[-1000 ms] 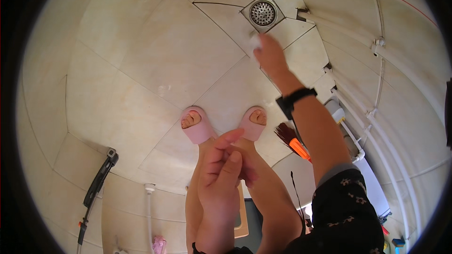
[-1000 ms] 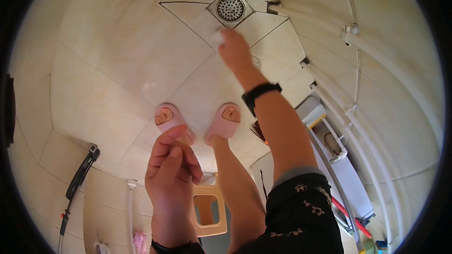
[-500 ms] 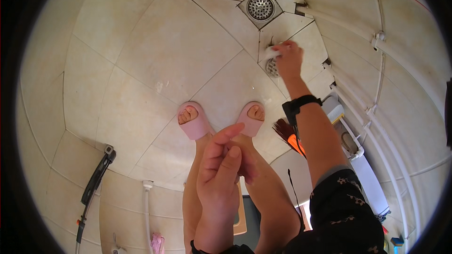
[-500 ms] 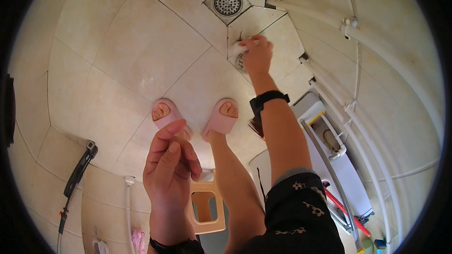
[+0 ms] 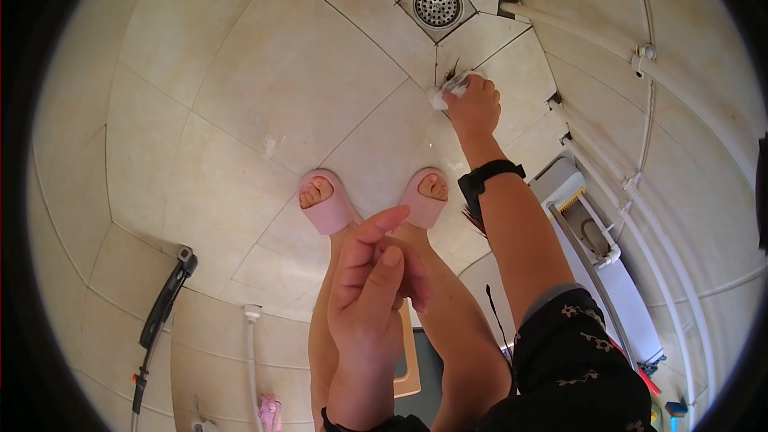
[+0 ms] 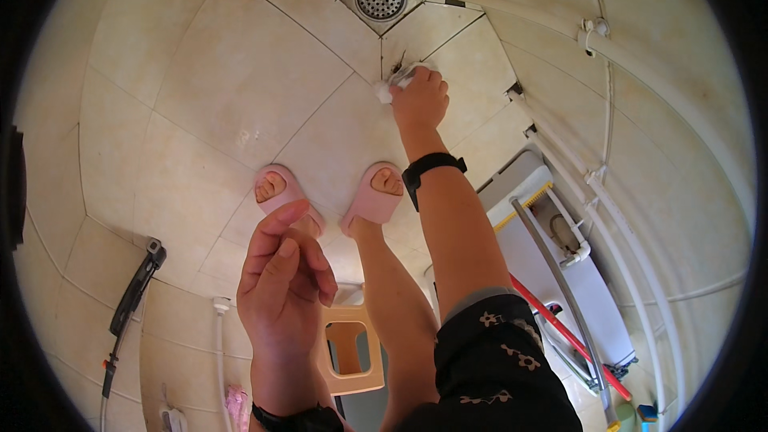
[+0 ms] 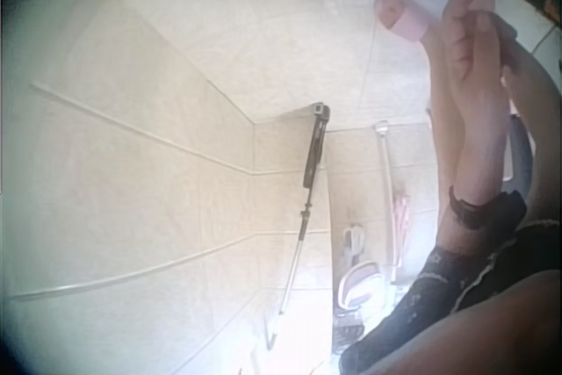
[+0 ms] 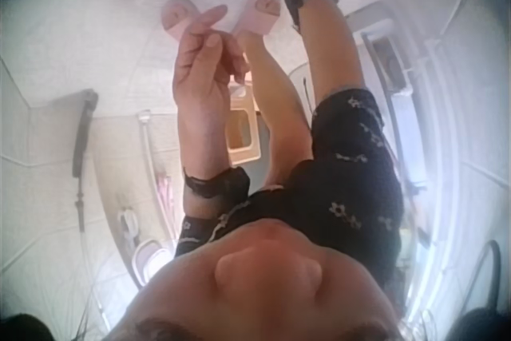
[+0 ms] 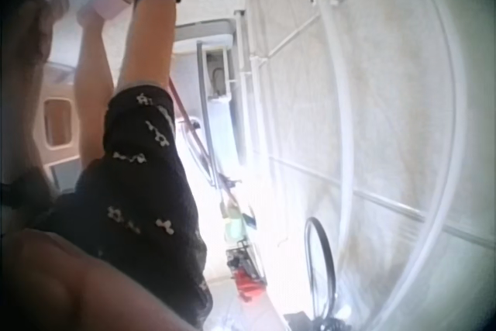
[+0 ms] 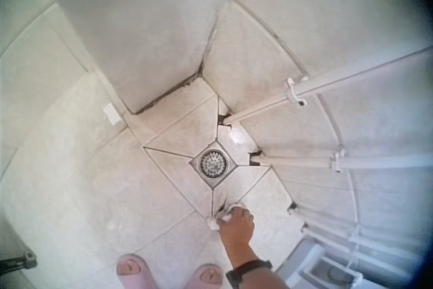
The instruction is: The person cleans a bathroom floor by removing hair from the drain with a cloth, scrubbing the floor tiles with a brush while rinsing with water from a shower head, and using a squeegee to move the water toward the drain.
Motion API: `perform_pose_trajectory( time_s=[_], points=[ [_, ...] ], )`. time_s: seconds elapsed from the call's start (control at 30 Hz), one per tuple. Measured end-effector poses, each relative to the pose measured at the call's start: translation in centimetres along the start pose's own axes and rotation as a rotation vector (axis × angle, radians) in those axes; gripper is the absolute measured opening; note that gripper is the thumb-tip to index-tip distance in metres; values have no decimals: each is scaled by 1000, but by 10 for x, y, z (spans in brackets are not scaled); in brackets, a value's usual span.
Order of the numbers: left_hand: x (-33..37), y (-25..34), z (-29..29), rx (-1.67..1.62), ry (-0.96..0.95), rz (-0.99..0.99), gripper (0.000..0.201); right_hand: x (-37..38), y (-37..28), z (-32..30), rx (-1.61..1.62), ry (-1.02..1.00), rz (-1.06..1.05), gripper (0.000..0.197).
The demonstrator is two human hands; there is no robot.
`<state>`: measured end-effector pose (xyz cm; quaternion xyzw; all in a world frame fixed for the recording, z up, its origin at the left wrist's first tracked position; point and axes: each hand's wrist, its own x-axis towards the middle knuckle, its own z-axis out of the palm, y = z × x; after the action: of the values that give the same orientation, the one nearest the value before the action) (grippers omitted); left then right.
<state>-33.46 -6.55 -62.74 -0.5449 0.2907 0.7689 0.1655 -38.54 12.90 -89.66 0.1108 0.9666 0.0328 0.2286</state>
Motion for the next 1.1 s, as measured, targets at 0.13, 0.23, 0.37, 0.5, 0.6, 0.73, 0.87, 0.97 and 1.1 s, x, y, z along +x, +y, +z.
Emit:
perform_pose_trajectory(
  time_s=[0.13, 0.23, 0.37, 0.5, 0.6, 0.73, 0.87, 0.97, 1.1],
  points=[
    [-1, 0, 1, 12, 6, -10, 30, 10, 7, 15, 30, -13, 12, 32],
    [-1, 0, 2, 3, 8, -3, 30, 23, 21, 19, 55, -134, -1, 32],
    [-4, 3, -7, -25, -75, -15, 30, 37, 30, -2, 431, -206, 149, 29],
    [-3, 2, -12, 8, -30, -19, 30, 43, 46, -36, 1191, -285, 318, 29],
    [-6, 4, -12, -17, -52, 2, 30, 34, 55, -68, 1429, -297, 270, 29],
    [-6, 1, -10, -45, -79, -1, 30, 8, 73, -78, 1477, -370, 301, 30],
    [-7, -2, -11, -46, -94, 21, 30, -22, 72, -67, 1393, -451, 279, 30],
    [-8, -5, -7, -53, -92, 9, 30, -44, 85, -35, 1067, -444, 192, 27],
    [-9, -3, -10, -38, -98, 0, 30, -59, 75, -64, 1178, -399, 213, 28]
  ],
)
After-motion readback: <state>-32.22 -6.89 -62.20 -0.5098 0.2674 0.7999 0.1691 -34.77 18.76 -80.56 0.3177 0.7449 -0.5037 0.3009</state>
